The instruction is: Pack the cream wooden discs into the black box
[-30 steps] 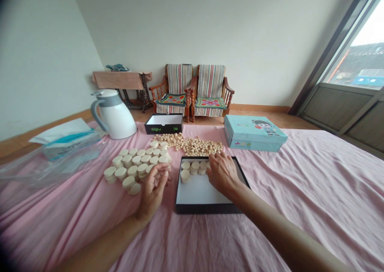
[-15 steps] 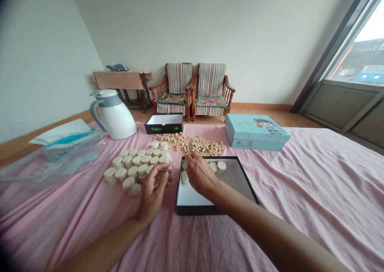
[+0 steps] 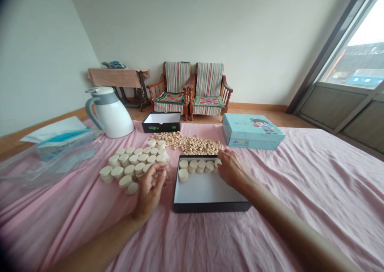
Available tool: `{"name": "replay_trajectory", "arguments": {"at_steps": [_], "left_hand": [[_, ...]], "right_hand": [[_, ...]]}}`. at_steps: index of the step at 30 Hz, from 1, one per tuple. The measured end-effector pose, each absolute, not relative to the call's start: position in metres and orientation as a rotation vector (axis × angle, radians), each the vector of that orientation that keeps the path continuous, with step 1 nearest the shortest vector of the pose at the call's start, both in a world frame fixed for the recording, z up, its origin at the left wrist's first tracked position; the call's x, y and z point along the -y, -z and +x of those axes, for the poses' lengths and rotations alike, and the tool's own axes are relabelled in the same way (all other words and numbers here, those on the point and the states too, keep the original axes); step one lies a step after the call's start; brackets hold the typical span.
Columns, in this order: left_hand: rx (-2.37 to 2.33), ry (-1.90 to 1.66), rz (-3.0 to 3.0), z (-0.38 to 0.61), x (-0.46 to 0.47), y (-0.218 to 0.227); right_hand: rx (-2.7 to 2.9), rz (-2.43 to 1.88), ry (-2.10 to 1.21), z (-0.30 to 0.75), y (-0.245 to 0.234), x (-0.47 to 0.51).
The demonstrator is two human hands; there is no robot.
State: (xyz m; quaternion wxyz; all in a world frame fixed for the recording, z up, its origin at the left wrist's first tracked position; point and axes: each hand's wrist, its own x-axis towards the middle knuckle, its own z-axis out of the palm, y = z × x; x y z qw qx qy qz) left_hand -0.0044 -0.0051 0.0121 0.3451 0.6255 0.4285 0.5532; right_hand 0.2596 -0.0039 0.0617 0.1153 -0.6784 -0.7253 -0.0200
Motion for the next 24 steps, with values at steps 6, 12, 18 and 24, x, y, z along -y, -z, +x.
{"name": "replay_trajectory", "arguments": {"at_steps": [6, 12, 18, 24], "left_hand": [[-1.122, -1.444, 1.646, -0.004, 0.003, -0.014], [-1.128, -1.434, 1.626, -0.004, 0.003, -0.014], [-1.136, -1.407, 1.654, -0.004, 0.004, -0.014], [-0.963, -1.222, 1.988, -0.009, 0.014, -0.015]], "right_hand": [[2.1, -2.17, 0.145, 0.255, -0.049, 0.006], [2.077, -2.175, 0.149, 0.251, -0.049, 0.007], [2.041, -2.052, 0.164, 0.249, -0.052, 0.008], [2.146, -1.89, 0.064, 0.217, -0.059, 0.005]]}}
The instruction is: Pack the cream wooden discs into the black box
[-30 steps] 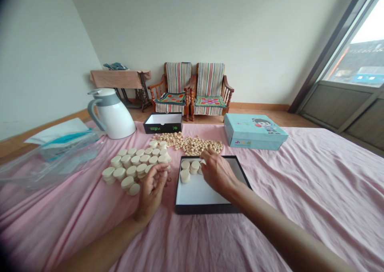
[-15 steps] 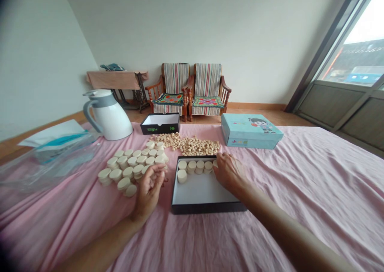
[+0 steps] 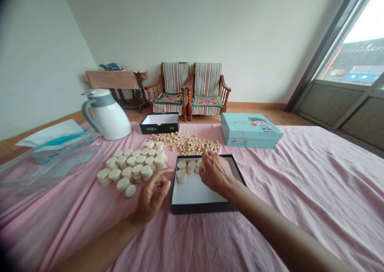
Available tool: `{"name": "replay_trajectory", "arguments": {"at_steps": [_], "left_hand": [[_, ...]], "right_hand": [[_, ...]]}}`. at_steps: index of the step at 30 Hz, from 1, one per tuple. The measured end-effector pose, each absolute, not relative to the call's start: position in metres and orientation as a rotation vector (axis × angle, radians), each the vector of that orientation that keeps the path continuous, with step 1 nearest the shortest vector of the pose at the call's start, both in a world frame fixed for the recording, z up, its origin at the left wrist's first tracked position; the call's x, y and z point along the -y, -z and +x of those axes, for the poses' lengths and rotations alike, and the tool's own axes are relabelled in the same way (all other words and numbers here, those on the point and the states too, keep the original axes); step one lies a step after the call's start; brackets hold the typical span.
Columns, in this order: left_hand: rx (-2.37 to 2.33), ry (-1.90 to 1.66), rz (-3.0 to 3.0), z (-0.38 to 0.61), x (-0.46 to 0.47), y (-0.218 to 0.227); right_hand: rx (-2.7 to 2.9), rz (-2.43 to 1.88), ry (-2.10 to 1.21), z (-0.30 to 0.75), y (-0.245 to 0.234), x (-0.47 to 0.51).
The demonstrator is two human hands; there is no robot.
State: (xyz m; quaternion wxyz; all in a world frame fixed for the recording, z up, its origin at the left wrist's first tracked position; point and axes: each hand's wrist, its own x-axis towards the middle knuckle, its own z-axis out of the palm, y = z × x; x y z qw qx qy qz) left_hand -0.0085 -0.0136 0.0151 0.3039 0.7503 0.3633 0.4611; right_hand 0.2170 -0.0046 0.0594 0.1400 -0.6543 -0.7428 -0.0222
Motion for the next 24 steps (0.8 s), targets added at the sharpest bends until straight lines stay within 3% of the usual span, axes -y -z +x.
{"name": "replay_trajectory", "arguments": {"at_steps": [6, 11, 19, 24], "left_hand": [[-0.647, -1.287, 2.537, -0.014, 0.027, -0.024], [-0.561, -0.962, 2.746, -0.008, 0.028, -0.024], [-0.597, -1.075, 2.834, -0.008, 0.031, -0.024], [-0.616, -1.029, 2.847, -0.009, 0.034, -0.024]], "right_hand": [[2.156, -1.942, 0.066, 0.207, -0.06, 0.001], [2.09, -1.943, 0.038, 0.229, -0.064, 0.005], [2.266, -1.938, -0.134, 0.246, -0.071, 0.027], [2.197, -2.175, -0.047, 0.247, -0.066, 0.029]]}}
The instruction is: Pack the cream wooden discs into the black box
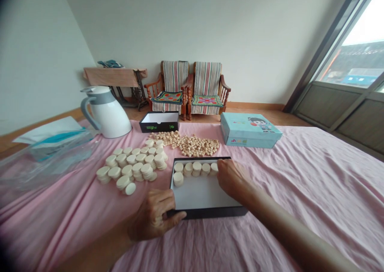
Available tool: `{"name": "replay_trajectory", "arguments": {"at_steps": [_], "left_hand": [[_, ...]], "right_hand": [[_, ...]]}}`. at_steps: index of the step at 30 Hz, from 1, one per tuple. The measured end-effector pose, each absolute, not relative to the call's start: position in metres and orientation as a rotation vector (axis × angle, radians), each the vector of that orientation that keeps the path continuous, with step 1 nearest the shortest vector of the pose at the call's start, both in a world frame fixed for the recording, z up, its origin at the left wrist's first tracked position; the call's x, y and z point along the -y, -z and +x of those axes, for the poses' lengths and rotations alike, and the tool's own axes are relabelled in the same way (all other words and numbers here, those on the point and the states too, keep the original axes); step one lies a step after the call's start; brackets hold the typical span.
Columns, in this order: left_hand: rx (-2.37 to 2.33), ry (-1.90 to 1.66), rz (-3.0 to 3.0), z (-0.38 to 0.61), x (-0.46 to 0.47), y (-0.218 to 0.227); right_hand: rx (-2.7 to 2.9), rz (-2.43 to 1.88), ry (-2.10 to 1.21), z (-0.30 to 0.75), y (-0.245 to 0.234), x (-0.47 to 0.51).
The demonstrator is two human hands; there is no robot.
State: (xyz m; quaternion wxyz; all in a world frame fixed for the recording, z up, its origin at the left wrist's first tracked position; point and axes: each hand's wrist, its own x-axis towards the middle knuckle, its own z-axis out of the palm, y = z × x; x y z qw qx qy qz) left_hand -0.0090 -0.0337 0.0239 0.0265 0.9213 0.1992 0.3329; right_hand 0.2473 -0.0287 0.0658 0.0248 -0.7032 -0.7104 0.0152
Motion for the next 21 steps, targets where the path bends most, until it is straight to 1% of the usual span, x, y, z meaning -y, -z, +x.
{"name": "replay_trajectory", "arguments": {"at_steps": [5, 13, 21], "left_hand": [[-0.637, -1.005, 2.858, -0.009, 0.034, -0.023], [-0.633, -0.997, 2.87, -0.009, 0.034, -0.023], [-0.628, -0.992, 2.851, -0.009, 0.033, -0.022]], "right_hand": [[2.101, -2.277, -0.062, 0.248, -0.06, 0.023], [2.047, -2.243, -0.095, 0.248, -0.04, 0.018], [2.049, -2.217, -0.148, 0.242, -0.045, 0.015]]}}
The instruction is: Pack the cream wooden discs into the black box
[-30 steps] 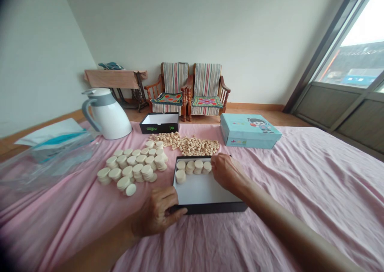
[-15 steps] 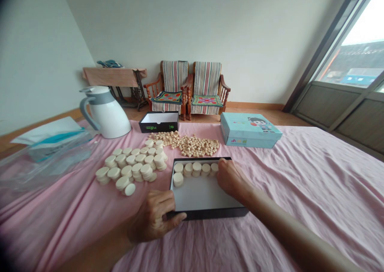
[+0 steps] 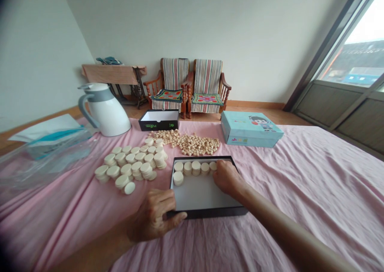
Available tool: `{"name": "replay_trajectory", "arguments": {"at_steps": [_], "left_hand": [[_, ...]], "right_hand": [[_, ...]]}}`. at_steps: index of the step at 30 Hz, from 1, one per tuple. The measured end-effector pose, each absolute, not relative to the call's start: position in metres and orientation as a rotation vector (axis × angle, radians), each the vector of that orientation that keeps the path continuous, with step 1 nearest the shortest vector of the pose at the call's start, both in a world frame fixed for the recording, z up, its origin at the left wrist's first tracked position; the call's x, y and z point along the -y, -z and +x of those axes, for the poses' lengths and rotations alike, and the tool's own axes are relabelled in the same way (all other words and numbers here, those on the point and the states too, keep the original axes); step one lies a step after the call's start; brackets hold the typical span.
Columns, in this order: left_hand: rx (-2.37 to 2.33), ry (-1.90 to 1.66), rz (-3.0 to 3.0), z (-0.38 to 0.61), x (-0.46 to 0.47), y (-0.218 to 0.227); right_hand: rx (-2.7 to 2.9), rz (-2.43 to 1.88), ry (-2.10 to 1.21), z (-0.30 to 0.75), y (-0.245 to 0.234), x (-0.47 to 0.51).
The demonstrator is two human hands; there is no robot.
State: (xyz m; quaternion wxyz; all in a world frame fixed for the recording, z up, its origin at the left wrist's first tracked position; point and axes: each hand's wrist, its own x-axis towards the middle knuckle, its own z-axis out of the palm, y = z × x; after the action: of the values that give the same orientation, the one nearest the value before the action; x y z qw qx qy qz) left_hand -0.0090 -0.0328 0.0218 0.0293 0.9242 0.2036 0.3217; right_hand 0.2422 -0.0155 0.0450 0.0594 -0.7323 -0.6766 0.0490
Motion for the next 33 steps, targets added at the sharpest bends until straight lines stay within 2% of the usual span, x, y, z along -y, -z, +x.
{"name": "replay_trajectory", "arguments": {"at_steps": [8, 15, 21, 33], "left_hand": [[-0.637, -0.974, 2.837, -0.01, 0.034, -0.02], [-0.639, -0.975, 2.821, -0.008, 0.034, -0.022], [-0.615, -0.977, 2.79, -0.008, 0.034, -0.023], [-0.624, -0.971, 2.798, -0.009, 0.035, -0.024]], "right_hand": [[2.049, -2.174, -0.059, 0.247, -0.057, 0.023], [2.343, -1.827, -0.372, 0.229, -0.058, 0.034], [2.277, -1.9, -0.358, 0.226, -0.055, 0.031], [2.254, -1.753, -0.438, 0.205, -0.057, 0.023]]}}
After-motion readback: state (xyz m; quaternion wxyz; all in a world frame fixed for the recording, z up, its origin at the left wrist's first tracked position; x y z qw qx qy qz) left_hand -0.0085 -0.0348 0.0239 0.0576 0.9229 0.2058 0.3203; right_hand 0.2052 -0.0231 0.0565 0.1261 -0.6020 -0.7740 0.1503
